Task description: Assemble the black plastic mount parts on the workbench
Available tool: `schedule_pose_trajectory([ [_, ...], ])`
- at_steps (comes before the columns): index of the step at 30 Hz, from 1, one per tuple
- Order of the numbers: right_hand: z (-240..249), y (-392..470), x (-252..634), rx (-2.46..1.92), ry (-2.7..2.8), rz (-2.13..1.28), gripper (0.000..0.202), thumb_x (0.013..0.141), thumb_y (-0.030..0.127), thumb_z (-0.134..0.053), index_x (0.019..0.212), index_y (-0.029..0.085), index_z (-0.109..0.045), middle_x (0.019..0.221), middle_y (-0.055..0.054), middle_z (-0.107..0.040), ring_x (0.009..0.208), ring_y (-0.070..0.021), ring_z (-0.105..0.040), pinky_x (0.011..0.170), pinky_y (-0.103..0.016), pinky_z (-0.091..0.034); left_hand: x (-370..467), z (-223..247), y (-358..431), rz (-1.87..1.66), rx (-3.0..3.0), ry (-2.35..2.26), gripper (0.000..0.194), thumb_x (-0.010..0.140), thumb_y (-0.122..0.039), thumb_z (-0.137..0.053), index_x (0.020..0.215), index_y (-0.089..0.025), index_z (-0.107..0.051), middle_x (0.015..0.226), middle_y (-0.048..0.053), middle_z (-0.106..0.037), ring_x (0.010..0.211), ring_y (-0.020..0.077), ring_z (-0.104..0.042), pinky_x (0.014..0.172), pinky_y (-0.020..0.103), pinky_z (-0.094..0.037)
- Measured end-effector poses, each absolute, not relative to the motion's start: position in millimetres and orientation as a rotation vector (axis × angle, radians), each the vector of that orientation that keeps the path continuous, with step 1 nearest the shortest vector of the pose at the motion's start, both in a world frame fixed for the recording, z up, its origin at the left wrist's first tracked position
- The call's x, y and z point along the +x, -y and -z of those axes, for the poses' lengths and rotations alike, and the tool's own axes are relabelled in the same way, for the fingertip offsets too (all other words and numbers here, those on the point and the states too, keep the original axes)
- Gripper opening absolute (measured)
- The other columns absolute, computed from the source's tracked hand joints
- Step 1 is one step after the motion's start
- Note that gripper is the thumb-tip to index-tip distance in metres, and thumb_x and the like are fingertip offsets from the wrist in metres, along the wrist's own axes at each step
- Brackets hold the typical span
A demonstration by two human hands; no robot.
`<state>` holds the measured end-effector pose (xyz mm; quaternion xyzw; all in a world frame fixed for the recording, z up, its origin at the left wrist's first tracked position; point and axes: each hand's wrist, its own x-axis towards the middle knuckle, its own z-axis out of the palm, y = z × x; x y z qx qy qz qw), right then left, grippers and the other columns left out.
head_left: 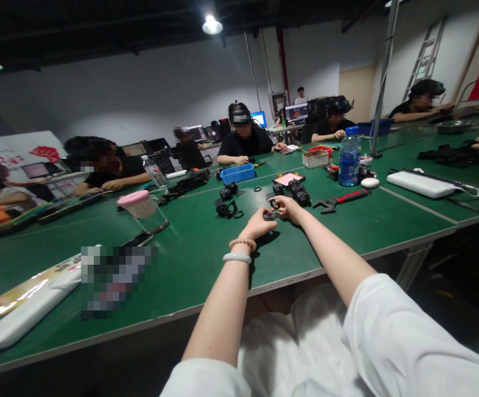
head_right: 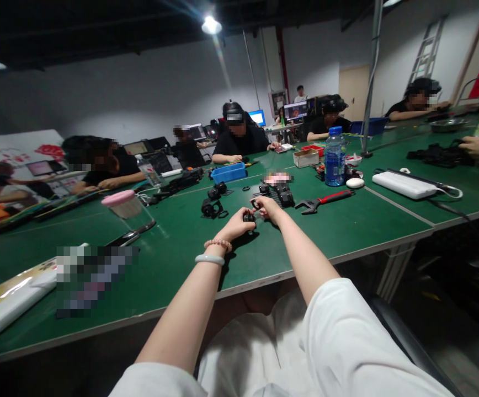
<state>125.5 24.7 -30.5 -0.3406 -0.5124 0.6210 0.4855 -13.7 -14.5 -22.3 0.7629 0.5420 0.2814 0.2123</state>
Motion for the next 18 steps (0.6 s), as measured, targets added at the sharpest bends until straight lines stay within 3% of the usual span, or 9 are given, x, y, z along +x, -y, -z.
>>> schedule_pose_trajectory([
  [8,33,-27,135,-0.738,1.310,-1.655,0.025,0.062,0.017,-0.052,0.087,0.016,-0.049,0.068,-0.004,-0.060,0.053,-0.0096,-0.056,0.048,-0.019,-0.043,-23,21,12,-0.850,2.149,-1.639,0.034,0.054,-0.023,-0.053,0.086,-0.017,-0.046,0.072,0.001,-0.053,0.063,0.0129,-0.047,0.056,0.025,-0.039],
  [18,36,-26,128,-0.670,1.579,-1.534,0.025,0.056,0.006,-0.054,0.080,0.016,-0.056,0.070,-0.001,-0.059,0.059,-0.0078,-0.055,0.056,-0.020,-0.046,-26,17,17,-0.883,2.170,-1.634,0.034,0.055,-0.023,-0.053,0.087,-0.016,-0.044,0.076,0.001,-0.052,0.066,0.0132,-0.047,0.058,0.025,-0.038],
])
